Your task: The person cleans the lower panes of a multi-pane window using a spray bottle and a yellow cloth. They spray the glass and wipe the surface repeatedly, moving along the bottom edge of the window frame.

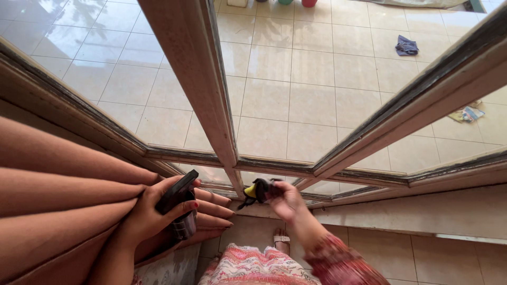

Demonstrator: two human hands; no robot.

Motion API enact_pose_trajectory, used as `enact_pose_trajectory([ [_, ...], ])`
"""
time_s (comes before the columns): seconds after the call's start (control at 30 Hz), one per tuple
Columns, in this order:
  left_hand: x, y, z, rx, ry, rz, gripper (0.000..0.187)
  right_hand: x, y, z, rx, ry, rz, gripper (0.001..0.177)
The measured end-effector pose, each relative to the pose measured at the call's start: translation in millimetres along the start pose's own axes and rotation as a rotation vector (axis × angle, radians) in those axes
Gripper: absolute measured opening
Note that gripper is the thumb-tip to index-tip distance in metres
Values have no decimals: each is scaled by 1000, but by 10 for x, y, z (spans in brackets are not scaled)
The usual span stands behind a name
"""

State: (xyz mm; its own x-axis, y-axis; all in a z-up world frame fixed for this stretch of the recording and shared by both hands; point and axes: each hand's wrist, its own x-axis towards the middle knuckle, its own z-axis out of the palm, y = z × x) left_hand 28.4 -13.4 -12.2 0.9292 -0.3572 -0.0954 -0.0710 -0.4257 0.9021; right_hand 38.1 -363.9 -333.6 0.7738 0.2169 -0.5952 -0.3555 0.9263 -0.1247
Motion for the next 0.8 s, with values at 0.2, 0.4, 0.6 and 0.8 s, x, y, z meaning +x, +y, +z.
enact_pose_trajectory([
  [0.2,-41,12,-14,-10,14,-66,60,204,183,107,70,158,78,20],
  [0.4,-77,-32,-34,-64,-14,14,57,-198,100,306,13,-58,97,22],
  [0.6,-100,-38,-53,-82,-3,-3,59,180,352,292,10,171,96,18],
  [0.8,-145,-85,-50,-22,38,-25,59,-212,484,690,-65,-33,90,16],
])
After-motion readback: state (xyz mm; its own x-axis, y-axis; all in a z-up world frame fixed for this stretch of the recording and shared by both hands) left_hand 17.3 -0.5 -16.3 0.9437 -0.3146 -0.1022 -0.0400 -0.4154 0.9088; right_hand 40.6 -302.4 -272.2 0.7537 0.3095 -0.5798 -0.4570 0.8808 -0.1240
